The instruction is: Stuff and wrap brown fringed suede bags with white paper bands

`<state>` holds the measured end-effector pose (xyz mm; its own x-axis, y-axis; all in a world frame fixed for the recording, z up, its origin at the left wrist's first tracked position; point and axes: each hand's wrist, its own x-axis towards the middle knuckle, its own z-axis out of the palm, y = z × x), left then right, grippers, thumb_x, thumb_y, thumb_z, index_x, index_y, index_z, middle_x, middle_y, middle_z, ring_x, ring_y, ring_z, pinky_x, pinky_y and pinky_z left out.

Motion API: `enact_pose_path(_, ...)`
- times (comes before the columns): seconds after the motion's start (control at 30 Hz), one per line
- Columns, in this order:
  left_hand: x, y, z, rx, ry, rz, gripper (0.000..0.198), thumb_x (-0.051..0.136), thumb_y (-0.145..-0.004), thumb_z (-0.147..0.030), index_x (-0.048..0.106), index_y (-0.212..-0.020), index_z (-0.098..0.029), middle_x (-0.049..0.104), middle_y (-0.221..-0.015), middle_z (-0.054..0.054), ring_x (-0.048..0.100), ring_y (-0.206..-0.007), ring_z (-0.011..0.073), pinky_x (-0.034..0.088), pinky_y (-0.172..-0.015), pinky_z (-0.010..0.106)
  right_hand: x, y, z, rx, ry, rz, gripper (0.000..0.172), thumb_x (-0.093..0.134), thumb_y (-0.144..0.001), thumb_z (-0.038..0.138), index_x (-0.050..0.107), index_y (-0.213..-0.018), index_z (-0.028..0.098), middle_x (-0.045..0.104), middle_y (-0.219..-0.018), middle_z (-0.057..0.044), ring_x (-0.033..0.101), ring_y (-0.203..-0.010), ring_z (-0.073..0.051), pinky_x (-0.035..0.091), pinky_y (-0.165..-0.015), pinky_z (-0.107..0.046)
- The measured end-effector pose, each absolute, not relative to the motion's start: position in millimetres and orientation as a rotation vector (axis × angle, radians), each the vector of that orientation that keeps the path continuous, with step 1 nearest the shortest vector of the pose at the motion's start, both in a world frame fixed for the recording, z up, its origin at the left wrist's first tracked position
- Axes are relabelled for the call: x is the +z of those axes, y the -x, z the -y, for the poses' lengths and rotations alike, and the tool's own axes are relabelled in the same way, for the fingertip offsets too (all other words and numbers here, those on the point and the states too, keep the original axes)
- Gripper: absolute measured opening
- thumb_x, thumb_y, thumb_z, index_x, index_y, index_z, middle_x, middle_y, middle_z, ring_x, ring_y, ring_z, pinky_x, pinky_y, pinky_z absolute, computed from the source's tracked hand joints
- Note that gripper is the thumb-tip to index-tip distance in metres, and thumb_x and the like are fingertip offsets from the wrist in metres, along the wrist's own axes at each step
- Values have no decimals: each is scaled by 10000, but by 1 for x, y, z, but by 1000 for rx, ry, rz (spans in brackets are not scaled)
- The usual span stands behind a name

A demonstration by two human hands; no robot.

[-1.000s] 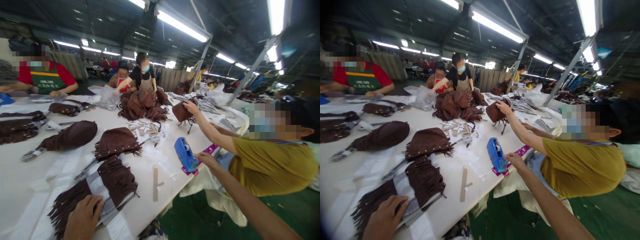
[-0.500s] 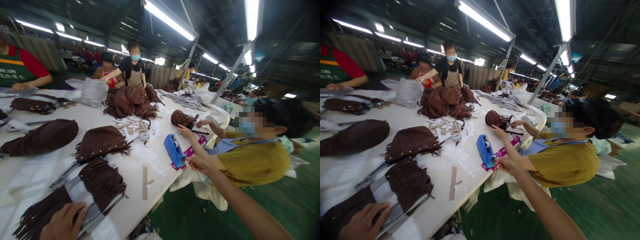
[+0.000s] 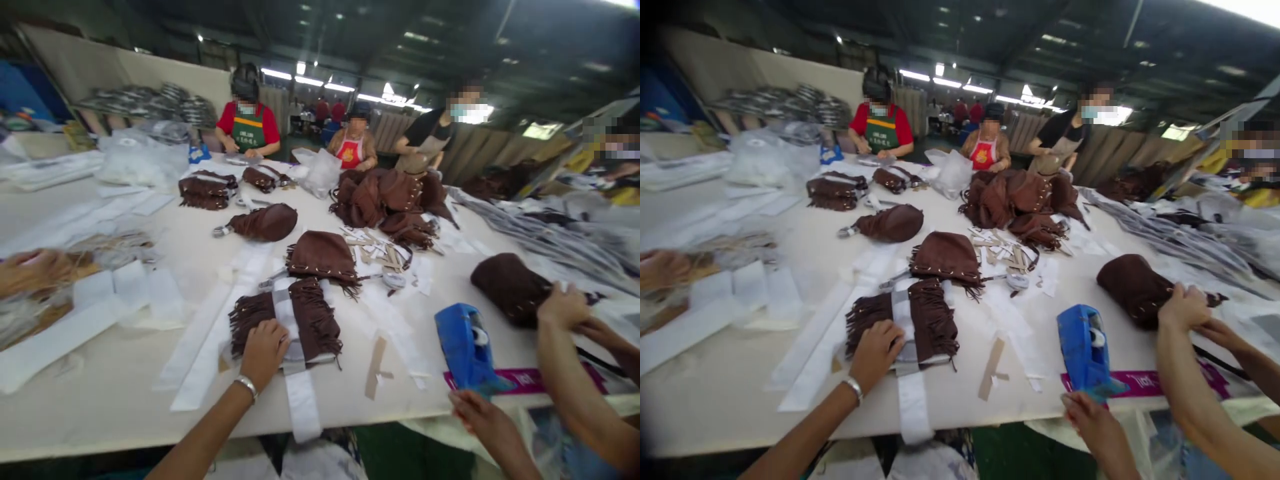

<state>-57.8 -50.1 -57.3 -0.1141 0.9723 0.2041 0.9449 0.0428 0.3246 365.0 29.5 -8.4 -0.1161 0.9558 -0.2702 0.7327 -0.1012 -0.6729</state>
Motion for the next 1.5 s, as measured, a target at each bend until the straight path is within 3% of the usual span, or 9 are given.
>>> enact_pose_path(0.1, -57, 59, 51, 603, -2004, -2213, 134, 500, -934, -269, 621, -964, -220, 590, -1022, 42, 511, -1017, 226, 375, -822, 356, -24, -306, -10, 1322, 1676, 1784, 323, 574, -845, 524, 654, -946, 228, 662, -737, -13, 572, -582, -149, 490, -517, -268)
enact_pose_path(0.2, -56, 60, 52, 625, -1975, -2203, 129, 503, -934, -273, 615, -967, -218, 587, -1022, 44, 503, -1016, 229, 366, -824, 359, -29, -207, -8, 1640, 1326, 1766, 305, 591, -805, 478, 642, -951, 215, 675, -726, -2, 532, -503, -109, 434, -465, -230)
enact_pose_path(0.3, -56, 62, 53, 657, -1963, -2183, 122, 510, -927, -276, 610, -965, -217, 580, -1014, 47, 496, -1016, 234, 362, -830, 366, -27, -119, -16, 1750, 1233, 1817, 214, 574, -803, 374, 628, -917, 202, 670, -689, 14, 513, -470, -82, 402, -437, -189)
enact_pose_path(0.53, -62, 67, 54, 726, -1900, -2169, 103, 512, -905, -239, 598, -953, -211, 568, -1018, 54, 484, -1026, 244, 354, -842, 383, -49, -59, -36, 1583, 1521, 2028, 91, 548, -818, 188, 628, -861, 195, 643, -601, 27, 518, -420, -82, 363, -353, -154)
enact_pose_path(0.73, -62, 72, 54, 760, -1851, -2150, 93, 538, -855, -203, 578, -939, -212, 563, -1007, 45, 480, -1022, 245, 350, -850, 384, -53, -50, -37, 1410, 1636, 2131, 149, 557, -804, 105, 649, -874, 200, 625, -560, 48, 531, -432, -66, 348, -388, -128)
enact_pose_path(1.27, -60, 73, 55, 773, -1865, -2162, 82, 510, -864, -207, 572, -918, -211, 567, -983, 56, 486, -978, 252, 341, -829, 388, -44, -38, -32, 1158, 1770, 2296, 96, 552, -854, 181, 623, -907, 217, 655, -604, 45, 590, -502, -81, 380, -477, -156)
enact_pose_path(1.43, -59, 74, 55, 759, -1853, -2158, 68, 514, -849, -182, 565, -888, -205, 570, -970, 54, 489, -979, 244, 341, -823, 373, -49, -37, -39, 1116, 1871, 2292, 326, 611, -807, 177, 500, -1113, 196, 657, -588, 42, 578, -437, -110, 395, -444, -182)
enact_pose_path(1.5, -58, 75, 53, 749, -1835, -2167, 62, 508, -863, -199, 567, -881, -203, 575, -957, 51, 494, -967, 240, 341, -818, 371, -54, -38, -42, 1132, 1922, 2290, 330, 606, -808, 190, 480, -1113, 182, 653, -569, 34, 572, -405, -126, 391, -406, -192)
